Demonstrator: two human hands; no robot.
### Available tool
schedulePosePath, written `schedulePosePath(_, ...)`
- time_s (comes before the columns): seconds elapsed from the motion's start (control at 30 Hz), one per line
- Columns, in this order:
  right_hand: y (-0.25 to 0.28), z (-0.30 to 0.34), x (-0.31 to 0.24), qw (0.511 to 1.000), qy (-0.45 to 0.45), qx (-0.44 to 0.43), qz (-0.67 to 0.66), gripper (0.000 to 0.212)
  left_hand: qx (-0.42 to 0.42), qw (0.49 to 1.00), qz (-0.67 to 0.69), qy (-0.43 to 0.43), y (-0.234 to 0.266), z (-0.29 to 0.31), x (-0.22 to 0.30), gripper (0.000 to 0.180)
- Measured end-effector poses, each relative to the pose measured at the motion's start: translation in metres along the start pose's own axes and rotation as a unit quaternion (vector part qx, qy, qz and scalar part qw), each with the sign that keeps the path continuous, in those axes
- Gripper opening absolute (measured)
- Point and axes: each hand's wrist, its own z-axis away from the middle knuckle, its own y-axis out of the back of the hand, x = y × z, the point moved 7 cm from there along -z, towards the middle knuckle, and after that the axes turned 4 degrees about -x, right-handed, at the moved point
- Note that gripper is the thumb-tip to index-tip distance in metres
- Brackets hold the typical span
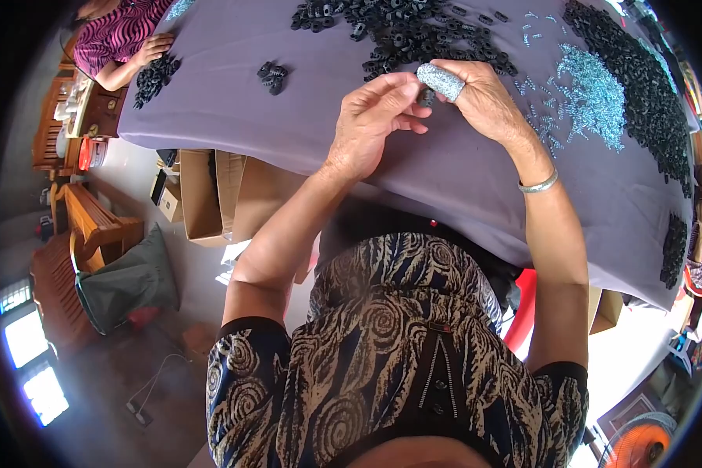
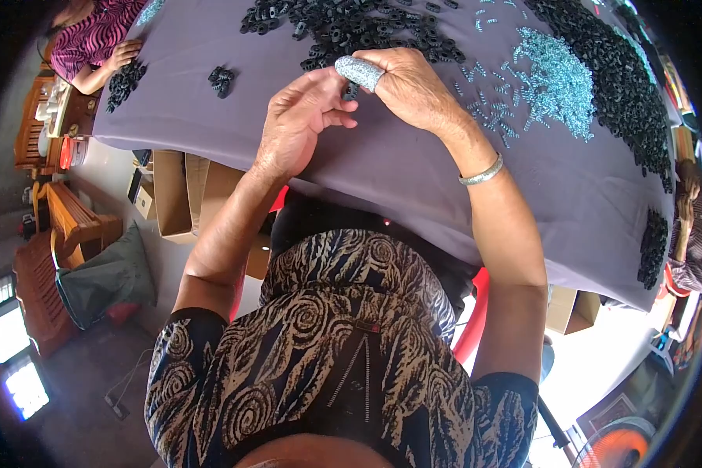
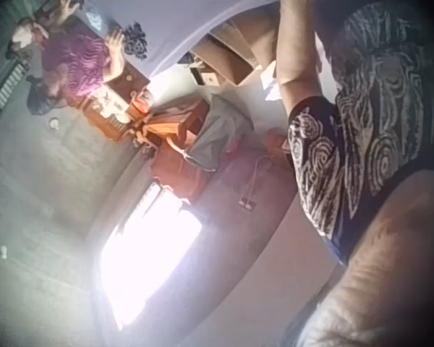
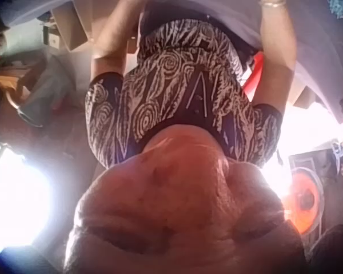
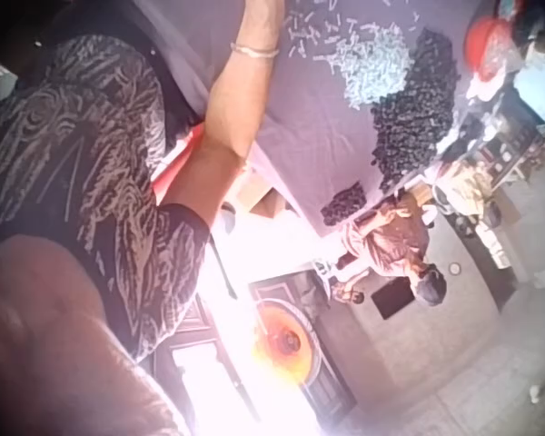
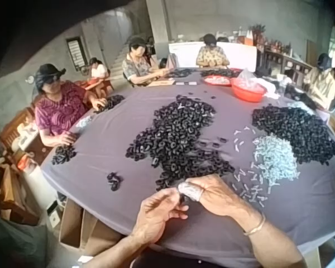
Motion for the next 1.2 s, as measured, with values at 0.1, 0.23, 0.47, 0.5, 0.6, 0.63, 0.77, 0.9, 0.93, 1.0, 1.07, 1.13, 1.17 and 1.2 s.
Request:
schedulePosePath(0.1,-0.003,-0.001,0.000,1.000,-0.014,-0.011,0.022,0.024,0.019,0.994,-0.106,-0.017,0.000,0.000,0.003,0.023)
schedulePosePath(0.23,-0.006,-0.001,-0.003,0.999,0.007,-0.008,0.036,0.018,0.000,0.987,-0.159,-0.035,0.002,-0.001,0.001,0.020)
schedulePosePath(0.47,0.000,0.000,0.000,1.000,-0.002,-0.005,0.029,0.036,0.006,0.986,-0.145,-0.086,0.001,0.001,0.002,0.016)
schedulePosePath(0.5,-0.002,0.001,0.014,0.998,-0.061,-0.014,-0.014,0.055,0.006,0.986,-0.145,-0.088,0.001,0.001,0.003,0.016)
schedulePosePath(0.6,-0.014,0.008,0.027,0.966,-0.170,-0.083,-0.176,0.052,0.019,0.984,-0.146,-0.097,0.006,0.000,0.004,0.019)
schedulePosePath(0.63,-0.016,0.011,0.028,0.959,-0.190,-0.083,-0.195,0.051,0.020,0.976,-0.178,-0.121,0.007,0.000,0.007,0.019)
schedulePosePath(0.77,-0.023,0.013,0.022,0.935,-0.187,-0.116,-0.278,0.049,0.018,0.962,-0.220,-0.158,0.003,0.002,0.013,0.019)
schedulePosePath(0.9,-0.037,0.015,0.019,0.875,-0.180,-0.161,-0.419,0.039,-0.011,0.977,-0.118,-0.176,-0.005,0.006,0.014,0.019)
schedulePosePath(0.93,-0.043,0.017,0.019,0.827,-0.187,-0.186,-0.497,0.036,-0.013,0.977,-0.118,-0.177,-0.006,0.007,0.014,0.019)
schedulePosePath(1.0,-0.051,0.021,0.019,0.783,-0.204,-0.211,-0.548,0.032,-0.022,0.958,-0.163,-0.237,-0.010,0.010,0.020,0.019)
schedulePosePath(1.07,-0.056,0.022,0.013,0.747,-0.179,-0.227,-0.599,0.031,-0.025,0.949,-0.185,-0.255,-0.013,0.013,0.022,0.019)
schedulePosePath(1.13,-0.059,0.023,0.010,0.737,-0.187,-0.211,-0.614,0.028,-0.029,0.940,-0.206,-0.271,-0.016,0.016,0.025,0.020)
schedulePosePath(1.17,-0.059,0.022,0.007,0.748,-0.170,-0.190,-0.613,0.026,-0.027,0.939,-0.208,-0.272,-0.017,0.017,0.025,0.019)
schedulePosePath(1.2,-0.059,0.020,0.004,0.758,-0.153,-0.168,-0.611,0.026,-0.025,0.939,-0.211,-0.272,-0.018,0.017,0.026,0.018)
